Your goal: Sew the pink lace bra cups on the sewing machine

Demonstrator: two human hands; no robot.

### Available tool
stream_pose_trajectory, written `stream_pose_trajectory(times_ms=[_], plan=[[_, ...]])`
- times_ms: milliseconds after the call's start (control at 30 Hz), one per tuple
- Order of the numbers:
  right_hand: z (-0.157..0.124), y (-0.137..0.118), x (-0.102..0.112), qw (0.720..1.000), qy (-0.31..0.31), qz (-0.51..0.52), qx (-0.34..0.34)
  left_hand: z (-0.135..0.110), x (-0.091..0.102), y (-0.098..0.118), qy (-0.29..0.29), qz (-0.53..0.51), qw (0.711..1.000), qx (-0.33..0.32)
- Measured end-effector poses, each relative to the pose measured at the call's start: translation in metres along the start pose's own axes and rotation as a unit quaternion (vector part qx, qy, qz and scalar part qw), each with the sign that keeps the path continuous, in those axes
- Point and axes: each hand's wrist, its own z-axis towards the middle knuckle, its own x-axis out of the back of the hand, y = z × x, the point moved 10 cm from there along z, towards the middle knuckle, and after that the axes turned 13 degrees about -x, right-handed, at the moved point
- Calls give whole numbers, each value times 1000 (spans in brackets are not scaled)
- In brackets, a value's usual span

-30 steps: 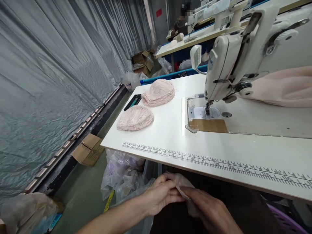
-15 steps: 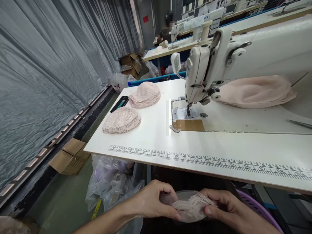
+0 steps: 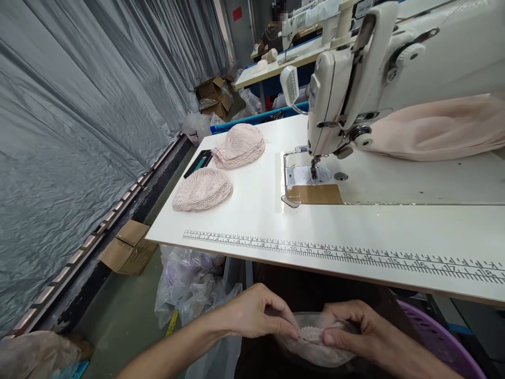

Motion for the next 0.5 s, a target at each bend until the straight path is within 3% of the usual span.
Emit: stream_pose_trajectory(times_ms=[100,300,500], plan=[[-1,6,1,1000,-13,8,-8,0,-2,-3,-6,-3,1000,30],[0,8,-6,999,-36,20,-26,2,-8,-1,-47,23,998,25],[-1,13,8,999,-17,12,-47,-6,-8,-22,-74,-10,995,62]])
